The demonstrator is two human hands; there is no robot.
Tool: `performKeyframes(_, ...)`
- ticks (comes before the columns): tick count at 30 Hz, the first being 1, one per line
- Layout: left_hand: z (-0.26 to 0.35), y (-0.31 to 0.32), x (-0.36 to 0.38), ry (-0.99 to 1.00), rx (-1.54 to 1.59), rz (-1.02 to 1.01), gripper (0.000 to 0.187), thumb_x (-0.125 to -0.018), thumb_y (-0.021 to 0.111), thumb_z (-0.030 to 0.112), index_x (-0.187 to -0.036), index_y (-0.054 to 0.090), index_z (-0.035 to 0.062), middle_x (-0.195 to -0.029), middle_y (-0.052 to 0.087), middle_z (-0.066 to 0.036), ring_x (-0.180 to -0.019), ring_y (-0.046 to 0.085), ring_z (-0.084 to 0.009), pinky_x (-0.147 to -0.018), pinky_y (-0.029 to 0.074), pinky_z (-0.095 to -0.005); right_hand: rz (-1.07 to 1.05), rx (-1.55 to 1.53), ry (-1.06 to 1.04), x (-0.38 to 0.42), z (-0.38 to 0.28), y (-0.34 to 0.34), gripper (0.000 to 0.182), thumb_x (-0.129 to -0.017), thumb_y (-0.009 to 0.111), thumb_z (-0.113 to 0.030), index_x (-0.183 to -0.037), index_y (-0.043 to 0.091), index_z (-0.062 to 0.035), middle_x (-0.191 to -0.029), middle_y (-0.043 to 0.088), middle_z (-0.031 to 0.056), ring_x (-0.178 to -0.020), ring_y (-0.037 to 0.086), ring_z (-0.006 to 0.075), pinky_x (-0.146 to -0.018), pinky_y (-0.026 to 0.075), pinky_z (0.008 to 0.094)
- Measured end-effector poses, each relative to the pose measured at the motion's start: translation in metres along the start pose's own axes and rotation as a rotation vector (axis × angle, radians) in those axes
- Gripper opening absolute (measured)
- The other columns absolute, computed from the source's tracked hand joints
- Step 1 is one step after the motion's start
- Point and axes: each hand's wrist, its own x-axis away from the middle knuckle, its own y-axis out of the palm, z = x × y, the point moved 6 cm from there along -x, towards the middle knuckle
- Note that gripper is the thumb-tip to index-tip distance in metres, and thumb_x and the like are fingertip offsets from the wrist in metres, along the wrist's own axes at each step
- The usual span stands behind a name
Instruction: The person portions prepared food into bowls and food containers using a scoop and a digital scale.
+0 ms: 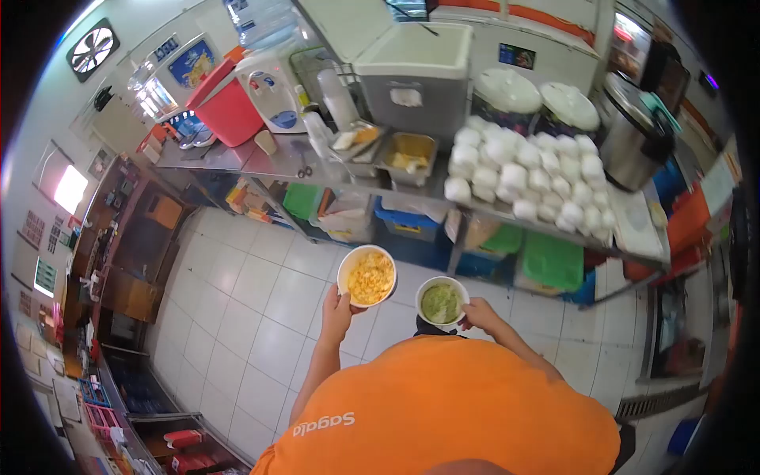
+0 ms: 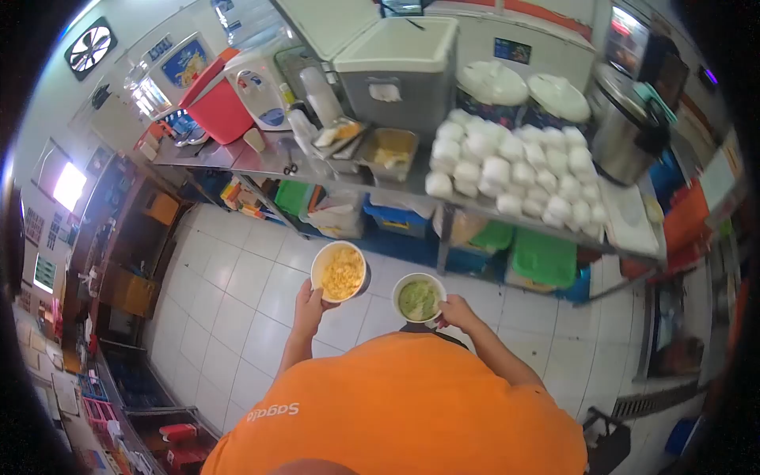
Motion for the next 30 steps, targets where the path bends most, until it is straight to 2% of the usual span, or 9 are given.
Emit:
performKeyframes(3,0.014,-0.061,-0.058,-0.133,-0.068,0.144,0.036,-0.088,0.038,0.005,-0.121,0.039,-0.0070,-0.094,0.061,-0.018,-0.071,0.064,-0.0204,-0.067,0.057,-0.0345,-0.197,0.220,-0.178,-0.107,-0.084,0.043,0.025,-0.086,0.041,-0.013,-0.089,0.056,0.0059,-0.067,0.062,0.0148,-0.050,0.060,0.0187,-0.046,0.050,0.0288)
performKeyframes(5,0.032,-0.109,-0.094,-0.037,-0.162,0.279,0.035,-0.088,0.038,0.003,-0.122,0.038,-0.0069,-0.086,0.061,-0.016,-0.067,0.064,-0.0186,-0.062,0.057,-0.0310,-0.310,0.161,-0.145,-0.149,-0.156,0.080,0.023,-0.086,0.040,-0.013,-0.090,0.056,0.0035,-0.067,0.062,0.0138,-0.050,0.060,0.0179,-0.046,0.050,0.0286)
performKeyframes(8,0.064,-0.163,-0.139,0.020,-0.105,0.436,0.034,-0.088,0.040,0.006,-0.120,0.039,-0.0062,-0.069,0.056,-0.008,-0.059,0.057,-0.0132,-0.064,0.056,-0.0334,-0.414,0.037,-0.065,-0.209,-0.236,0.137,0.022,-0.086,0.040,-0.013,-0.092,0.055,0.0024,-0.070,0.062,0.0144,-0.051,0.060,0.0194,-0.047,0.050,0.0302)
performKeyframes(11,0.074,-0.214,-0.196,0.014,-0.062,0.546,0.035,-0.088,0.042,0.007,-0.120,0.037,-0.0057,-0.064,0.051,-0.005,-0.056,0.054,-0.0112,-0.065,0.056,-0.0329,-0.455,-0.048,-0.012,-0.267,-0.295,0.193,0.023,-0.087,0.038,-0.014,-0.097,0.052,0.0024,-0.074,0.062,0.0156,-0.053,0.061,0.0212,-0.048,0.051,0.0318)
performKeyframes(17,0.055,-0.290,-0.363,-0.065,-0.081,0.399,0.036,-0.089,0.043,0.008,-0.121,0.036,-0.0051,-0.078,0.059,-0.012,-0.063,0.061,-0.0172,-0.064,0.056,-0.0326,-0.304,-0.323,0.014,-0.361,-0.348,0.253,0.025,-0.088,0.036,-0.012,-0.109,0.042,-0.0001,-0.077,0.062,0.0170,-0.053,0.061,0.0229,-0.048,0.051,0.0334)
performKeyframes(22,0.054,-0.294,-0.502,-0.119,-0.151,0.129,0.032,-0.088,0.043,0.008,-0.117,0.039,-0.0040,-0.083,0.060,-0.014,-0.066,0.062,-0.0188,-0.062,0.056,-0.0318,0.025,-0.567,0.043,-0.384,-0.352,0.253,0.024,-0.091,0.034,-0.012,-0.113,0.037,-0.0042,-0.080,0.060,0.0155,-0.058,0.061,0.0229,-0.050,0.051,0.0325)
performKeyframes(27,0.037,-0.284,-0.578,-0.194,-0.108,-0.026,0.030,-0.088,0.042,0.008,-0.116,0.039,-0.0032,-0.082,0.059,-0.014,-0.067,0.063,-0.0196,-0.063,0.055,-0.0313,0.214,-0.687,-0.026,-0.395,-0.349,0.254,0.029,-0.093,0.037,-0.016,-0.120,0.035,-0.0056,-0.093,0.060,0.0175,-0.065,0.062,0.0214,-0.055,0.051,0.0332)
performKeyframes(29,0.029,-0.277,-0.596,-0.174,-0.033,-0.095,0.043,-0.091,0.042,0.009,-0.129,0.027,-0.0037,-0.079,0.058,-0.012,-0.066,0.062,-0.0197,-0.062,0.055,-0.0312,0.289,-0.695,0.013,-0.385,-0.355,0.251,0.036,-0.093,0.043,-0.024,-0.123,0.033,-0.0058,-0.098,0.060,0.0166,-0.065,0.062,0.0212,-0.055,0.050,0.0312)
performKeyframes(30,0.010,-0.282,-0.606,-0.214,-0.033,-0.083,0.044,-0.092,0.043,0.011,-0.129,0.026,-0.0027,-0.083,0.059,-0.013,-0.066,0.063,-0.0199,-0.060,0.054,-0.0298,0.138,-0.728,0.123,-0.370,-0.367,0.256,0.037,-0.093,0.045,-0.027,-0.122,0.035,-0.0061,-0.096,0.061,0.0152,-0.066,0.062,0.0209,-0.055,0.050,0.0306)
